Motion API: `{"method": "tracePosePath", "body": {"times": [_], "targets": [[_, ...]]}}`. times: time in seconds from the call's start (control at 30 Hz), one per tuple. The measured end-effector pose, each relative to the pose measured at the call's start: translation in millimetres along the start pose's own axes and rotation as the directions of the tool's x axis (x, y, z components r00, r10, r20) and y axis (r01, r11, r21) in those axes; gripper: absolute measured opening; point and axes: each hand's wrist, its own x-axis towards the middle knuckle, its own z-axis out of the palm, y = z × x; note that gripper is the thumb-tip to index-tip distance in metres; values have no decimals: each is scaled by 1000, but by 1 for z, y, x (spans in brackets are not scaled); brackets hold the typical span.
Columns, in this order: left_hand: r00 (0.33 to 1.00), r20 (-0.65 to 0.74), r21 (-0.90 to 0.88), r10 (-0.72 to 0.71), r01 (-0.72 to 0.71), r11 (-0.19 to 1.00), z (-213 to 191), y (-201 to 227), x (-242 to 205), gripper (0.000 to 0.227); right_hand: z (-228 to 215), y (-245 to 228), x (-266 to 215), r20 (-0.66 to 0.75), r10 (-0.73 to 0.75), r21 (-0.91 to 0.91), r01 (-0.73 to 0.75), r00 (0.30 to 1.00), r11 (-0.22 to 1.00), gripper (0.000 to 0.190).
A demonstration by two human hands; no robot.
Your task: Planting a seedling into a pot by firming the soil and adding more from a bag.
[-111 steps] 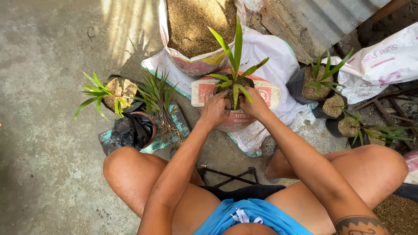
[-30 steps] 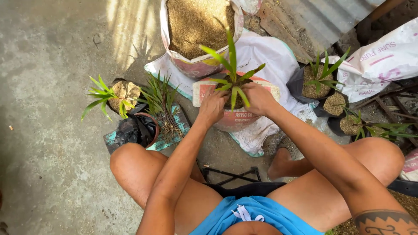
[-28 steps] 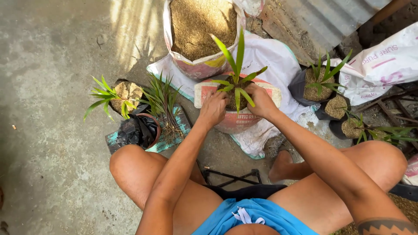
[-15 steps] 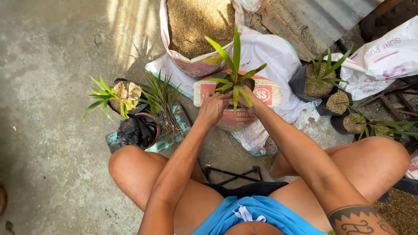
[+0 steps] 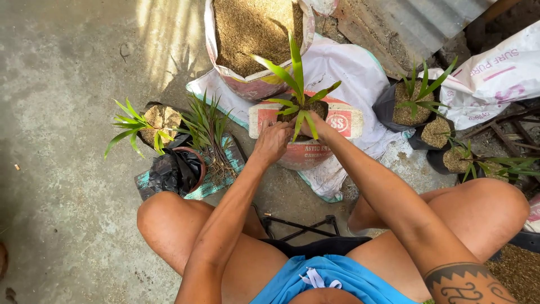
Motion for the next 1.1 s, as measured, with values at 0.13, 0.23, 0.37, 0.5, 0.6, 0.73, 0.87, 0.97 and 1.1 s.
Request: {"method": "tracePosePath", "body": {"times": [0.13,0.23,0.37,0.5,0.6,0.73,0.87,0.97,1.1], "targets": [[997,75,71,-29,24,997,-12,12,2,10,-27,-25,-19,-137,120,183,-94,983,979,22],[989,136,92,-59,47,995,-10,40,6,13,-49,-25,-20,-158,75,-189,-105,985,976,25],[1000,-14,88,19,-18,996,11,56,8,9,-53,-69,-35,133,-64,-369,109,989,923,15],[990,-134,22,54,-51,998,53,35,9,15,-44,0,1,139,63,-439,4,988,899,38],[992,-109,18,61,-59,998,54,31,7,21,-39,28,19,130,58,-437,5,990,899,55],[987,-128,-4,98,-100,995,45,35,6,15,-44,18,4,131,130,-433,-61,983,899,52],[986,-117,46,119,-115,992,45,31,6,14,-37,-8,-15,76,148,-410,-104,986,906,52],[981,-169,70,96,-85,994,19,50,9,7,-42,-11,-11,-113,67,-353,-103,991,930,27],[967,-215,30,133,-130,991,51,44,10,10,-42,10,14,-311,123,-150,-176,942,973,18]]}}
